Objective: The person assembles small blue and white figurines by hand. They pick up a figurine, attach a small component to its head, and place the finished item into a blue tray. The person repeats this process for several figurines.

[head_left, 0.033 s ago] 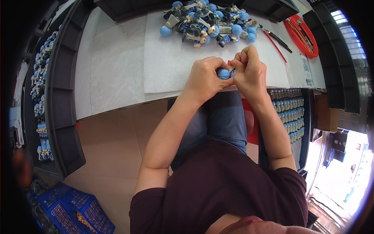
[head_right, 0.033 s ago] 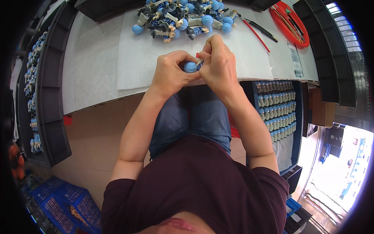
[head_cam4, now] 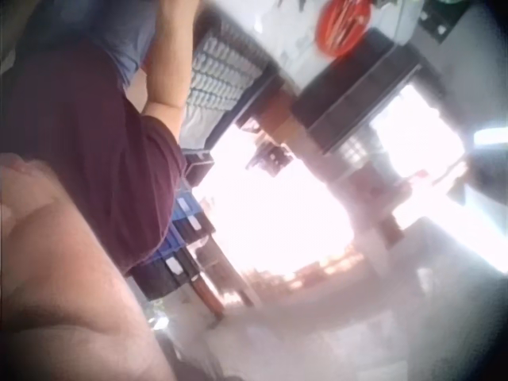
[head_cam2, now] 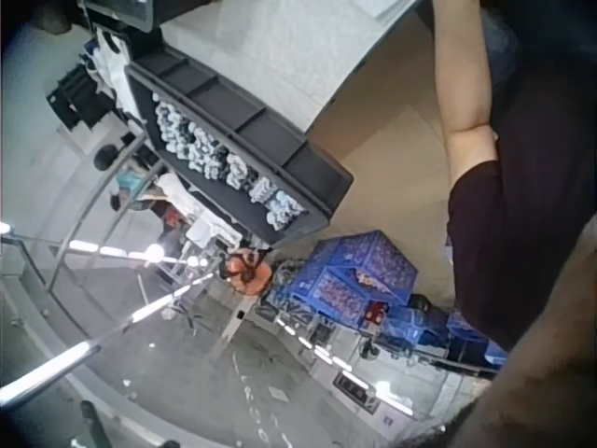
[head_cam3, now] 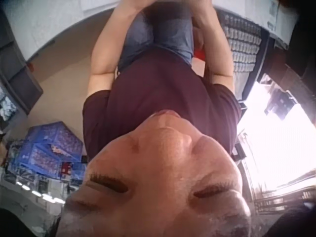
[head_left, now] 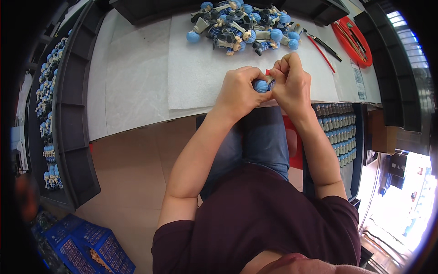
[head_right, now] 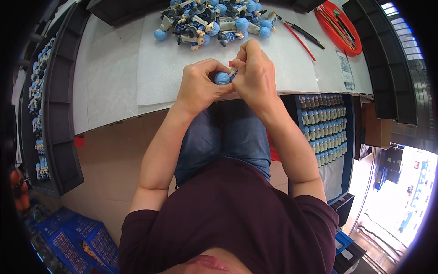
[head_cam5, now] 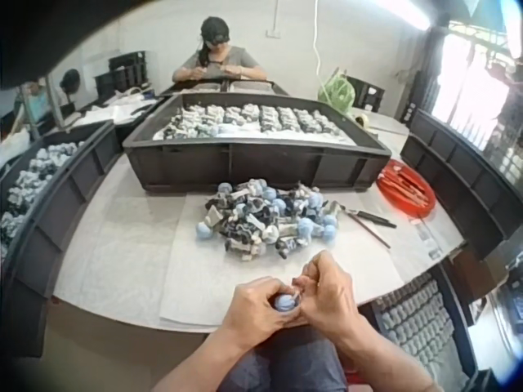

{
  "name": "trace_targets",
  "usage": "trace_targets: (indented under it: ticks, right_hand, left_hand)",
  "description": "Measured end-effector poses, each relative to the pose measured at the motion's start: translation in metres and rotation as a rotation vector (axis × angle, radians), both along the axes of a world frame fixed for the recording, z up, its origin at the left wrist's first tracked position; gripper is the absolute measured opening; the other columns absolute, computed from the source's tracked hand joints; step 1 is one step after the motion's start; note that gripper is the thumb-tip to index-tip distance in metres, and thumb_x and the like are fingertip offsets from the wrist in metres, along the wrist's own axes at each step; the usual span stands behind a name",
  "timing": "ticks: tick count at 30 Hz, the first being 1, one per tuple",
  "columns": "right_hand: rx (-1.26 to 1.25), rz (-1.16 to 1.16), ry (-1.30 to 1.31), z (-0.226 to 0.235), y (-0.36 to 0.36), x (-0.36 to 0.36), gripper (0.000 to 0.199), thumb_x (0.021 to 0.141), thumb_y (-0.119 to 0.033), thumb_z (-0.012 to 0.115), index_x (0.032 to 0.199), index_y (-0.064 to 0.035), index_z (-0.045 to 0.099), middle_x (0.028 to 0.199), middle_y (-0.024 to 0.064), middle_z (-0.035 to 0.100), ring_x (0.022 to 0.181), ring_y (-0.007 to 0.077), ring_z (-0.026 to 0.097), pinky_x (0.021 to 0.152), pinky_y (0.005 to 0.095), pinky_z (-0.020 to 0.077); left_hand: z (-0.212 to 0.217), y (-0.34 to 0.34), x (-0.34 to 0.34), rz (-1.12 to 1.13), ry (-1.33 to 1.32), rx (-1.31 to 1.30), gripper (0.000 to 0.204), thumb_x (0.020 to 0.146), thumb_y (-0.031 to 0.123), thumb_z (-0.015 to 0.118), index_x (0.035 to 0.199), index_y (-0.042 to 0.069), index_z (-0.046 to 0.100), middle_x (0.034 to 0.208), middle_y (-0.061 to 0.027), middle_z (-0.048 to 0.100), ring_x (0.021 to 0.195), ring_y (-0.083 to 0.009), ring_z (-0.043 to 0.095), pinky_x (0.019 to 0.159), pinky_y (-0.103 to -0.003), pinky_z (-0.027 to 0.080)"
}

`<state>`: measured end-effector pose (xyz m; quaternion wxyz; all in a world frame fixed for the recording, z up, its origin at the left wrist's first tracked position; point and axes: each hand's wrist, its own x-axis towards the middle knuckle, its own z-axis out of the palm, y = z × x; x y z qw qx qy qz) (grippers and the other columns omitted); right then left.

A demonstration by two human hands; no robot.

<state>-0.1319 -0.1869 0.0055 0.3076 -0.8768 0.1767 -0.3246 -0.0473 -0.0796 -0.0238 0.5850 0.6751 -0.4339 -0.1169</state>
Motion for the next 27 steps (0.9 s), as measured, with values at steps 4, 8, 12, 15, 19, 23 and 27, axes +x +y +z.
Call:
trace_targets:
  ticks: [4,8,12,15,19,23,27]
  right_hand:
    - [0.033,0.013,0.005,-0.004,0.001,-0.005,0.02,0.072,0.01,0.056,0.08,-0.0011,0.042,0.065,0.0131,0.053,0.06,0.0297,0.057,0.053,0.0362,0.0442]
    - [-0.027,-0.05,-0.051,0.002,-0.013,0.004,0.021,0.073,0.011,0.057,0.08,-0.001,0.041,0.064,0.0109,0.053,0.06,0.0227,0.06,0.054,0.0336,0.0475]
    - [0.113,-0.076,-0.133,0.009,-0.009,-0.006,0.021,0.075,0.012,0.055,0.079,-0.0013,0.04,0.063,0.0087,0.052,0.059,0.0152,0.057,0.056,0.0291,0.0489]
    - [0.109,0.002,-0.074,0.006,0.008,-0.009,0.023,0.073,0.012,0.058,0.079,-0.0014,0.04,0.065,0.0105,0.053,0.06,0.0195,0.057,0.056,0.0309,0.0467]
    - [0.043,-0.031,-0.063,-0.008,-0.005,-0.002,0.023,0.07,0.012,0.059,0.08,-0.0008,0.042,0.066,0.0132,0.054,0.06,0.0295,0.058,0.055,0.0345,0.0453]
    - [0.05,-0.024,-0.108,-0.001,-0.002,-0.005,0.023,0.07,0.012,0.059,0.079,-0.0008,0.042,0.066,0.0133,0.053,0.06,0.0295,0.057,0.054,0.035,0.0454]
    - [0.014,-0.025,-0.06,-0.008,-0.002,-0.003,0.024,0.07,0.013,0.058,0.079,-0.0013,0.041,0.065,0.013,0.052,0.061,0.0288,0.058,0.054,0.0358,0.0457]
  left_hand:
    - [0.001,-0.001,-0.001,-0.016,-0.011,0.009,0.029,0.059,0.013,0.082,0.075,-0.003,0.063,0.065,-0.0061,0.06,0.058,-0.0076,0.054,0.052,-0.024,0.045]
    - [0.004,-0.001,0.001,-0.007,-0.046,-0.011,0.028,0.059,0.012,0.082,0.074,-0.002,0.063,0.065,-0.0053,0.059,0.057,-0.007,0.053,0.051,-0.023,0.044]
    - [0.002,0.0,0.001,-0.031,0.022,0.006,0.028,0.058,0.012,0.083,0.074,-0.001,0.064,0.065,-0.0043,0.059,0.057,-0.0064,0.053,0.051,-0.022,0.044]
    - [0.0,-0.001,0.0,-0.019,0.05,-0.011,0.028,0.058,0.012,0.083,0.074,-0.001,0.064,0.065,-0.0038,0.06,0.057,-0.0061,0.053,0.051,-0.022,0.044]
    - [0.005,-0.003,0.0,0.01,-0.049,-0.01,0.027,0.058,0.011,0.082,0.074,-0.002,0.064,0.065,-0.0035,0.06,0.059,-0.0059,0.054,0.052,-0.021,0.045]
    - [0.003,0.001,-0.001,-0.002,-0.007,0.028,0.027,0.059,0.011,0.082,0.074,-0.002,0.064,0.065,-0.0039,0.061,0.06,-0.0062,0.055,0.053,-0.022,0.046]
    - [0.001,-0.002,-0.001,-0.009,0.018,0.012,0.027,0.059,0.011,0.082,0.073,-0.002,0.064,0.063,-0.0037,0.06,0.059,-0.0059,0.055,0.052,-0.022,0.046]
